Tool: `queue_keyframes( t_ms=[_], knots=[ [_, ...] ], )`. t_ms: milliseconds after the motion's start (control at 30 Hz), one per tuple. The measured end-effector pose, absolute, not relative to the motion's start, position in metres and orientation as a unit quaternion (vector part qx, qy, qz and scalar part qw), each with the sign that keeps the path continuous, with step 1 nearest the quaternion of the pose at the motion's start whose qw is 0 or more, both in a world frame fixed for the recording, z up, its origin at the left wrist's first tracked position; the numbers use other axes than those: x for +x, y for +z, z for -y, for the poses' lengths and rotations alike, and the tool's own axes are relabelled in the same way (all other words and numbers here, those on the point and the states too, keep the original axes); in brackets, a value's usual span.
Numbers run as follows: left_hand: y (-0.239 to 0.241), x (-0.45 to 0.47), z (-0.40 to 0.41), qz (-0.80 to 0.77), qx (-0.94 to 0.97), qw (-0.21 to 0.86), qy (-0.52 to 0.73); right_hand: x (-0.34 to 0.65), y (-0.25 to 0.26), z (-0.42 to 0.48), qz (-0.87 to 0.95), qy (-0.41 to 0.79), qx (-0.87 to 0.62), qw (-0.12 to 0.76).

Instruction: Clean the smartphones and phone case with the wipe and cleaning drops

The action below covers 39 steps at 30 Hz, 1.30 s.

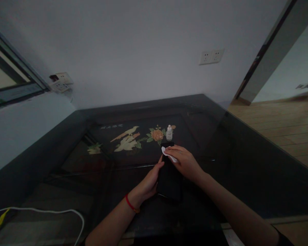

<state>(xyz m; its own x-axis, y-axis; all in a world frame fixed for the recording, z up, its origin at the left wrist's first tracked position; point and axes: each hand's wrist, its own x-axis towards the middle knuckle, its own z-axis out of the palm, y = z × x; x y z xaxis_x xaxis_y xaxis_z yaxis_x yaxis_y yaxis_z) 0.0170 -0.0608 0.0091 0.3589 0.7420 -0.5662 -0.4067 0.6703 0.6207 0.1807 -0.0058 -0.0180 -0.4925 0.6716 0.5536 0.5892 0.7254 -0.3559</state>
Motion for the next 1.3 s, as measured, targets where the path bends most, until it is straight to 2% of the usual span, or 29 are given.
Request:
queue_keyframes(
  t_ms=[200, 400, 667, 833, 933, 1133, 1300],
  knots=[
    [0.009, 0.015, 0.060, -0.394, 0.189, 0.825, 0.359, 0.181, -0.013, 0.006, 0.848, 0.076, -0.396, 0.344],
    [-0.002, 0.011, 0.053, -0.452, 0.159, 0.788, 0.386, 0.181, -0.011, 0.011, 0.898, 0.086, -0.271, 0.336],
    [0.002, 0.011, 0.049, -0.407, 0.143, 0.802, 0.414, 0.185, -0.002, 0.015, 0.922, 0.146, -0.175, 0.313],
    [0.008, 0.013, 0.052, -0.344, 0.176, 0.831, 0.400, 0.200, 0.000, 0.003, 0.883, 0.015, -0.239, 0.403],
    [0.008, 0.012, 0.053, -0.330, 0.189, 0.843, 0.381, 0.203, -0.005, -0.003, 0.893, -0.039, -0.251, 0.372],
    [0.001, 0.011, 0.051, -0.321, 0.186, 0.871, 0.322, 0.201, -0.013, -0.008, 0.904, -0.072, -0.303, 0.292],
    [-0.001, 0.011, 0.051, -0.362, 0.199, 0.821, 0.395, 0.201, -0.008, -0.004, 0.887, -0.075, -0.337, 0.307]
  ],
)
